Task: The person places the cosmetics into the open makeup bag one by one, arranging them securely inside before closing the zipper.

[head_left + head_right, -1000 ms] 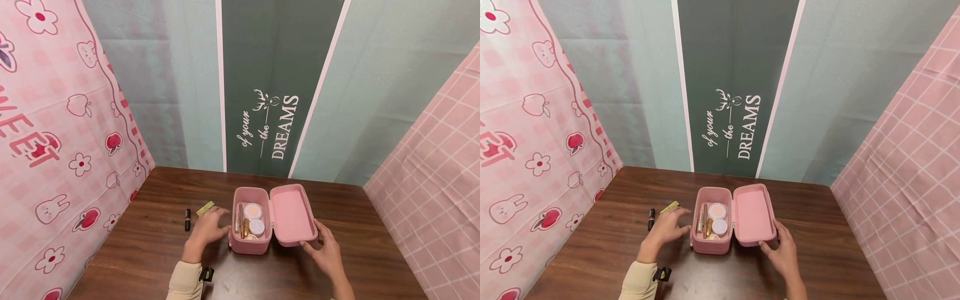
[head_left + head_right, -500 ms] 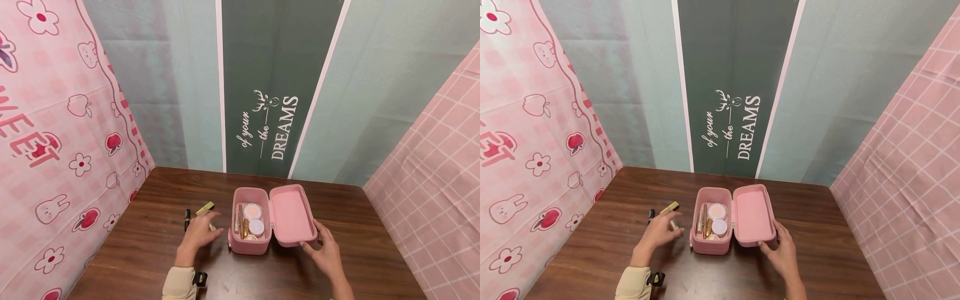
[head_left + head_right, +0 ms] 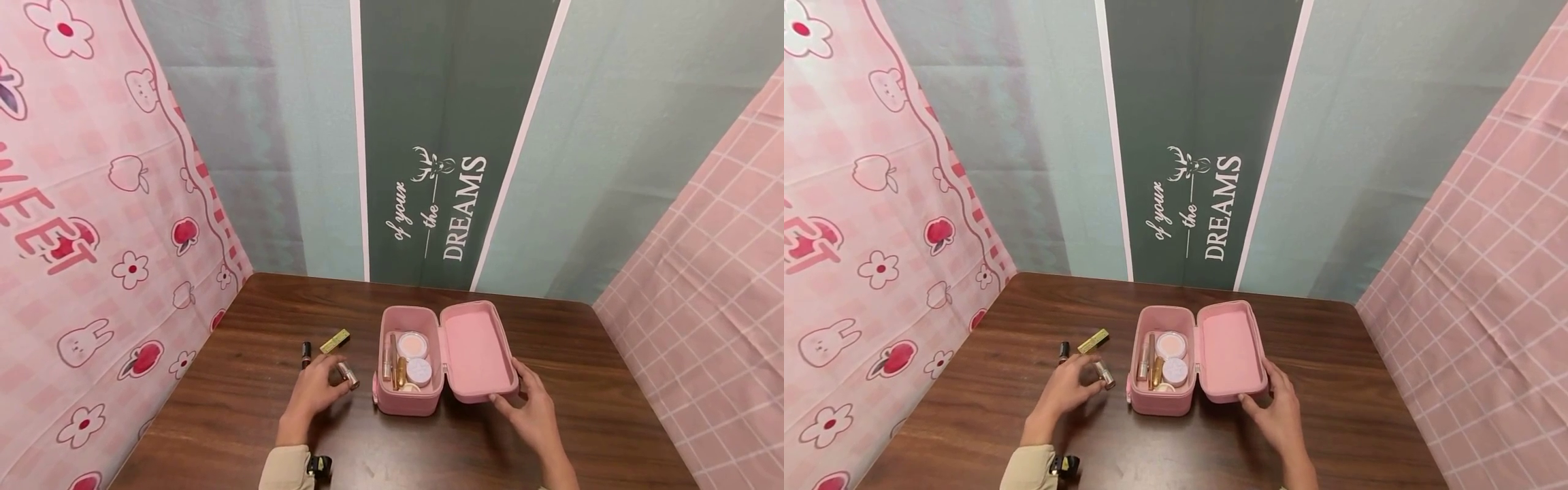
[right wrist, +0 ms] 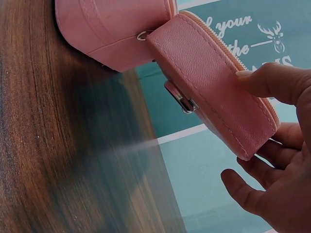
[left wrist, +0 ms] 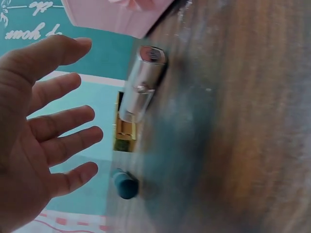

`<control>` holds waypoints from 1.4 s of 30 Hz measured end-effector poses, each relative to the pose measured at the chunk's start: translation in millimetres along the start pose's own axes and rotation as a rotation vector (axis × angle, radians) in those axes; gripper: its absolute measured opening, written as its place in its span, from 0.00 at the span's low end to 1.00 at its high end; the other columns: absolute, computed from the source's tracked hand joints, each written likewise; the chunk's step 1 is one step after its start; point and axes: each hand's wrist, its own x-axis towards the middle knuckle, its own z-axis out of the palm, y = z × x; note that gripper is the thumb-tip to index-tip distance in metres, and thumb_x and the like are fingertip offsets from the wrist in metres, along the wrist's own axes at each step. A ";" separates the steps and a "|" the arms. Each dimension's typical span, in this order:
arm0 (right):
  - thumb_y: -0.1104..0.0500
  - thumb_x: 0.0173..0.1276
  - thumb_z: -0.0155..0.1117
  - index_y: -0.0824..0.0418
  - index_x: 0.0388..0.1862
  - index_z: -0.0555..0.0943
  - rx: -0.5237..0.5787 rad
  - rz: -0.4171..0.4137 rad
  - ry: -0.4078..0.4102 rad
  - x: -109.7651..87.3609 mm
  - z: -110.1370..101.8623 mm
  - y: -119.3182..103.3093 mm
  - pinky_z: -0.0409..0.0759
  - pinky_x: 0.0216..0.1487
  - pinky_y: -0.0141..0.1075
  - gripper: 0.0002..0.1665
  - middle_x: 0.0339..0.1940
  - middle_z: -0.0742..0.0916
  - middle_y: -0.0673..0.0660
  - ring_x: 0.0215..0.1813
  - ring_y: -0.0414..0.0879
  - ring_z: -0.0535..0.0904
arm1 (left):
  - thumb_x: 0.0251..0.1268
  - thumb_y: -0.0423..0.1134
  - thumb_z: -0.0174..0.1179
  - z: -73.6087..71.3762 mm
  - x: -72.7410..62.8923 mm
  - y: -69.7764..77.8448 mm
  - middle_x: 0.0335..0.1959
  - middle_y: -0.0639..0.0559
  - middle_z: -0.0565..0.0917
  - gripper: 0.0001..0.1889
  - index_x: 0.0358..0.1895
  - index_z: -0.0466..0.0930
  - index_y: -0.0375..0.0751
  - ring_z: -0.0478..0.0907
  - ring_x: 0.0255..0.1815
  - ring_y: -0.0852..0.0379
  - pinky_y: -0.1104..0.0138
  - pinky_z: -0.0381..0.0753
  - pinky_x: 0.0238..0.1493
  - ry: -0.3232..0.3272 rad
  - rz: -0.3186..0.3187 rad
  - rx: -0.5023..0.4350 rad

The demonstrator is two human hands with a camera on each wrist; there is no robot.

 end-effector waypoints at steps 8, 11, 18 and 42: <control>0.67 0.44 0.76 0.71 0.62 0.67 -0.003 0.020 -0.011 0.6 0.0 -1.7 0.75 0.44 0.53 0.45 0.57 0.73 0.70 0.48 0.60 0.76 | 0.42 0.49 0.71 16.4 -6.7 -6.0 0.43 0.43 0.80 0.28 0.50 0.79 0.42 0.78 0.41 0.42 0.47 0.74 0.35 0.034 -0.140 0.076; 0.67 0.44 0.76 0.71 0.62 0.67 -0.007 0.024 -0.011 0.5 0.0 -1.6 0.75 0.44 0.52 0.45 0.57 0.73 0.70 0.48 0.60 0.76 | 0.41 0.50 0.71 23.1 -7.0 -5.3 0.41 0.43 0.80 0.28 0.49 0.80 0.41 0.78 0.38 0.41 0.47 0.74 0.33 0.063 -0.193 0.094; 0.66 0.44 0.77 0.70 0.62 0.68 -0.014 0.013 -0.003 -0.2 -0.1 0.9 0.76 0.43 0.49 0.45 0.56 0.74 0.69 0.47 0.58 0.77 | 0.40 0.49 0.70 37.3 -4.0 -1.0 0.35 0.44 0.79 0.26 0.45 0.81 0.40 0.78 0.33 0.41 0.49 0.74 0.29 0.133 -0.388 0.045; 0.66 0.44 0.77 0.69 0.63 0.68 -0.018 0.026 -0.004 -1.0 1.4 2.0 0.76 0.43 0.48 0.45 0.57 0.74 0.69 0.47 0.58 0.77 | 0.41 0.42 0.67 51.6 14.4 7.4 0.22 0.45 0.77 0.14 0.33 0.79 0.40 0.76 0.26 0.42 0.51 0.72 0.27 0.072 -0.517 -0.041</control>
